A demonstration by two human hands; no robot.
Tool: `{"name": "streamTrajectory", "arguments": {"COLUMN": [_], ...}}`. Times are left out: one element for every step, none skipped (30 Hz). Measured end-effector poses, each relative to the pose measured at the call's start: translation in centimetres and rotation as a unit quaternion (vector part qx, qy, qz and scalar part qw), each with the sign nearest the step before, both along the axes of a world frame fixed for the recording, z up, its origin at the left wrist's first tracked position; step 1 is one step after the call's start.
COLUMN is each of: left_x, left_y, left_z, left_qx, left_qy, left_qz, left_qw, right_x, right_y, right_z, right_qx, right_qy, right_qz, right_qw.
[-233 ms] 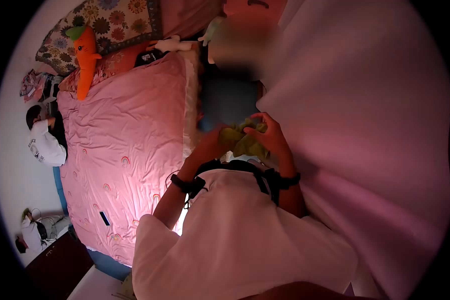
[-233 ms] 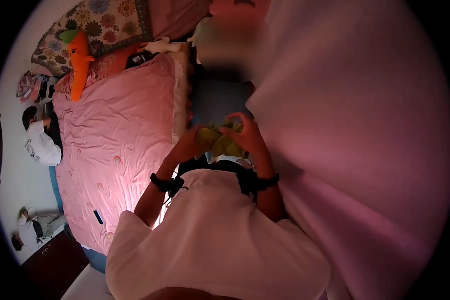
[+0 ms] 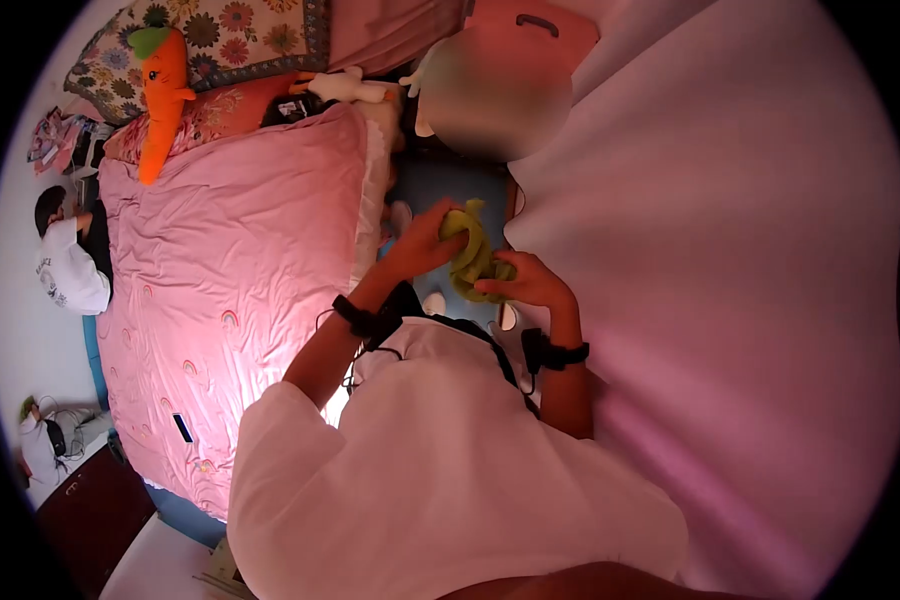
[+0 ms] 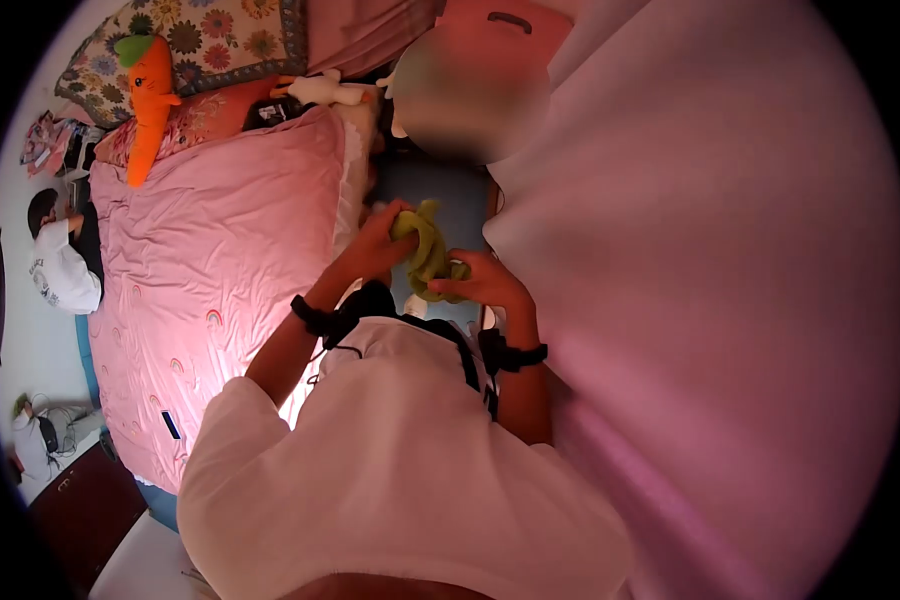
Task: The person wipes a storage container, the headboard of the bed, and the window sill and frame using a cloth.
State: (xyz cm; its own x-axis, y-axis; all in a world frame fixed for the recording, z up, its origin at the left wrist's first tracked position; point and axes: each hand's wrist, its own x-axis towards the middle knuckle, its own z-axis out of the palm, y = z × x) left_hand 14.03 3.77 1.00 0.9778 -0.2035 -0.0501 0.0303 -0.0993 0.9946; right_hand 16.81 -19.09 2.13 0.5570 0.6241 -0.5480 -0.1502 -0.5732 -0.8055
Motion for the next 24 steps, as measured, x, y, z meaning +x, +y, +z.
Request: {"name": "streamTrajectory", "arguments": {"left_x": [-2.0,4.6,3.9,5.1,7.9,11.2,13.7,13.6,15.9,17.9,19.6,21.6,22.8,23.9,25.7,26.9,27.6,27.7,27.9,27.4,27.0,26.6,25.3,25.6], "left_y": [-2.3,1.0,-1.2,-1.6,-1.5,-0.4,-0.1,-0.7,0.2,1.0,2.0,3.2,4.1,5.1,6.2,8.1,9.8,10.5,11.2,11.5,11.8,12.2,13.1,13.4], "left_z": [-1.8,0.4,-1.0,-1.6,-2.6,-2.0,-2.0,-3.6,-3.0,-3.0,-4.4,-5.4,-6.6,-10.1,-13.0,-17.1,-20.9,-21.9,-23.2,-28.9,-34.5,-39.7,-39.9,-39.7], "left_qx": [-0.031,0.017,-0.009,-0.011,-0.028,-0.012,-0.01,-0.044,-0.038,-0.035,-0.046,-0.023,-0.005,0.02,0.055,0.13,0.201,0.204,0.207,0.222,0.238,0.254,0.254,0.259], "left_qy": [0.012,-0.051,-0.069,-0.115,-0.112,-0.146,-0.172,-0.14,-0.157,-0.168,-0.157,-0.12,-0.075,-0.055,-0.054,0.025,0.109,0.108,0.108,0.093,0.078,0.063,0.087,0.127], "left_qz": [-0.047,-0.048,-0.074,-0.099,-0.105,-0.116,-0.127,-0.117,-0.143,-0.165,-0.156,-0.139,-0.124,-0.056,0.014,0.031,0.05,0.054,0.062,0.072,0.083,0.094,0.09,0.079], "left_qw": [0.998,0.997,0.995,0.988,0.988,0.982,0.977,0.982,0.976,0.971,0.974,0.983,0.989,0.997,0.997,0.991,0.972,0.971,0.97,0.968,0.965,0.961,0.959,0.954], "right_x": [-2.6,3.2,1.6,2.0,4.1,7.1,9.4,9.3,11.4,13.4,15.0,16.5,17.1,17.7,19.2,20.5,22.0,22.8,23.7,24.8,25.0,25.4,26.1,27.4], "right_y": [-1.5,2.4,1.0,1.0,1.3,2.1,1.9,0.5,0.9,0.9,1.2,1.5,1.4,1.6,2.0,2.4,2.4,1.9,1.7,2.8,3.8,4.6,4.8,4.2], "right_z": [-0.5,-0.7,-1.7,-2.9,-3.7,-3.8,-3.9,-4.8,-4.7,-4.9,-5.1,-4.5,-3.9,-4.0,-3.4,-3.2,-4.3,-5.6,-6.4,-6.6,-5.9,-5.8,-7.7,-10.9], "right_qx": [-0.027,0.019,0.047,0.098,0.08,0.059,0.024,-0.013,0.034,0.077,0.063,0.072,0.075,0.059,0.045,0.03,0.023,-0.014,-0.052,-0.057,-0.094,-0.13,-0.142,-0.15], "right_qy": [0.07,0.006,-0.02,-0.076,-0.074,-0.087,-0.093,-0.065,-0.057,-0.044,-0.035,-0.077,-0.115,-0.104,-0.108,-0.11,-0.109,-0.118,-0.128,-0.125,-0.106,-0.082,-0.067,-0.067], "right_qz": [-0.021,-0.019,-0.085,-0.149,-0.155,-0.196,-0.238,-0.232,-0.32,-0.402,-0.396,-0.449,-0.5,-0.502,-0.523,-0.543,-0.539,-0.534,-0.525,-0.519,-0.489,-0.455,-0.395,-0.338], "right_qw": [0.997,1.0,0.995,0.981,0.982,0.975,0.966,0.97,0.945,0.911,0.916,0.888,0.855,0.856,0.844,0.832,0.835,0.837,0.84,0.844,0.861,0.877,0.905,0.927]}}
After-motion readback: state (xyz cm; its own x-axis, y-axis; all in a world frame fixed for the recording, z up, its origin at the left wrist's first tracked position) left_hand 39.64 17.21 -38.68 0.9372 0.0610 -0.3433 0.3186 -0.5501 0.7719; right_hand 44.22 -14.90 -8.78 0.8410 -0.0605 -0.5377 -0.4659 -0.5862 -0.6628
